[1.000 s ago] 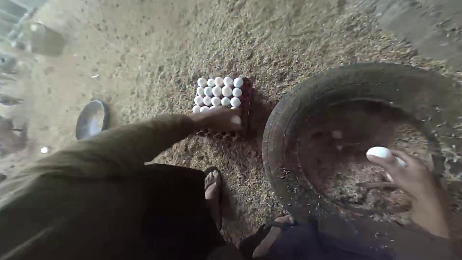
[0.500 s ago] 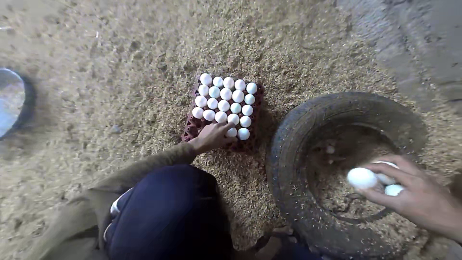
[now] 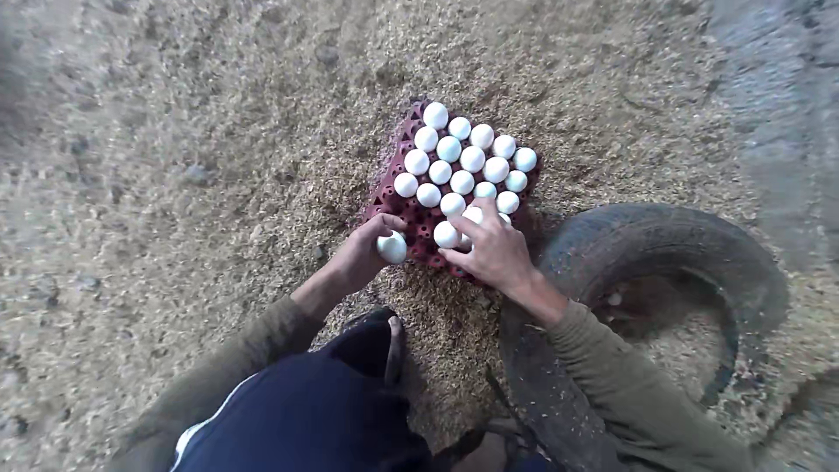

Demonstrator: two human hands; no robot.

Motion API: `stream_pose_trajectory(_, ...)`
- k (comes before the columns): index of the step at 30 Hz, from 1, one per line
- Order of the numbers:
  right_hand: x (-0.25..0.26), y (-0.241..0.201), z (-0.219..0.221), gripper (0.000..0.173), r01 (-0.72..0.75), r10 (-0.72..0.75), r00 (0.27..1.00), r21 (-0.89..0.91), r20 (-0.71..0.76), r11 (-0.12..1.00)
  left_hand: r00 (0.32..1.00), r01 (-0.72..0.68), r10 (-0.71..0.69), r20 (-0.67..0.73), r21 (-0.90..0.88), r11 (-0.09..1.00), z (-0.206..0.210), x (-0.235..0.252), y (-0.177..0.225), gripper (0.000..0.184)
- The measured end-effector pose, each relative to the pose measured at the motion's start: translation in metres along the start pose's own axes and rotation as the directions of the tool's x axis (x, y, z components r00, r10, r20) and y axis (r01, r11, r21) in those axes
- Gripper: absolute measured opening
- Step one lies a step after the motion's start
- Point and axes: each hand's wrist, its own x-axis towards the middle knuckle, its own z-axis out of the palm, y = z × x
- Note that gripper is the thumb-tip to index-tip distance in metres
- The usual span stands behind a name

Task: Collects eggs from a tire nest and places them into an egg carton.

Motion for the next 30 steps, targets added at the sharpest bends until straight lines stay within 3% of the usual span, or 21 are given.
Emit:
stream_pose_trajectory(5, 0.008, -0.009, 0.012, 0.049, 0.0, 0.002, 1.0, -0.152, 0.016, 0.988, 0.992, -0.044, 0.036, 0.12, 0.068, 0.997, -0.013, -0.009, 0.002, 0.022)
stream_pose_trajectory(9, 0.01, -0.01, 0.017, 0.046, 0.001, -0.002, 1.0, -0.219, -0.004, 0.976, 0.994, -0.029, 0.014, 0.107, 0.141, 0.99, -0.006, -0.008, 0.005, 0.022)
stream_pose_trajectory(12, 0.013, -0.017, 0.018, 0.046, -0.019, 0.033, 0.998, -0.269, 0.046, 0.963, 0.993, -0.111, 0.094, 0.072, 0.281, 0.953, -0.003, -0.003, 0.005, 0.015)
stream_pose_trajectory(15, 0.012, -0.019, 0.015, 0.046, -0.043, 0.061, 0.996, -0.271, 0.058, 0.962, 0.981, -0.191, 0.169, 0.093, 0.344, 0.919, -0.004, 0.003, 0.003, 0.019)
stream_pose_trajectory(17, 0.006, -0.016, 0.009, 0.044, -0.088, 0.097, 0.994, -0.169, 0.045, 0.982, 0.974, -0.215, 0.165, 0.156, 0.398, 0.892, -0.005, 0.006, 0.003, 0.034)
stream_pose_trajectory(19, -0.003, -0.005, 0.002, 0.037, -0.144, 0.144, 0.989, 0.026, -0.011, 0.989, 0.955, -0.292, 0.209, 0.21, 0.558, 0.776, -0.002, 0.005, 0.009, 0.041)
stream_pose_trajectory(20, -0.008, 0.001, -0.001, 0.035, -0.163, 0.172, 0.984, 0.139, -0.055, 0.977, 0.935, -0.353, 0.257, 0.243, 0.668, 0.655, 0.0, 0.005, 0.012, 0.043)
stream_pose_trajectory(22, -0.016, 0.015, -0.009, 0.037, -0.187, 0.239, 0.963, 0.333, -0.121, 0.924, 0.841, -0.501, 0.409, 0.354, 0.796, 0.34, 0.002, 0.013, 0.008, 0.045)
stream_pose_trajectory(24, -0.02, 0.025, -0.018, 0.045, -0.183, 0.281, 0.948, 0.463, -0.152, 0.867, 0.735, -0.573, 0.517, 0.438, 0.809, 0.128, 0.005, 0.024, -0.002, 0.045)
stream_pose_trajectory(26, -0.019, 0.028, -0.023, 0.05, -0.18, 0.308, 0.938, 0.533, -0.161, 0.827, 0.675, -0.593, 0.567, 0.473, 0.805, 0.034, 0.005, 0.036, -0.009, 0.042)
stream_pose_trajectory(30, -0.009, 0.012, -0.016, 0.052, -0.138, 0.266, 0.956, 0.604, -0.127, 0.785, 0.623, -0.608, 0.608, 0.492, 0.794, -0.02, 0.0, 0.049, -0.022, 0.043)
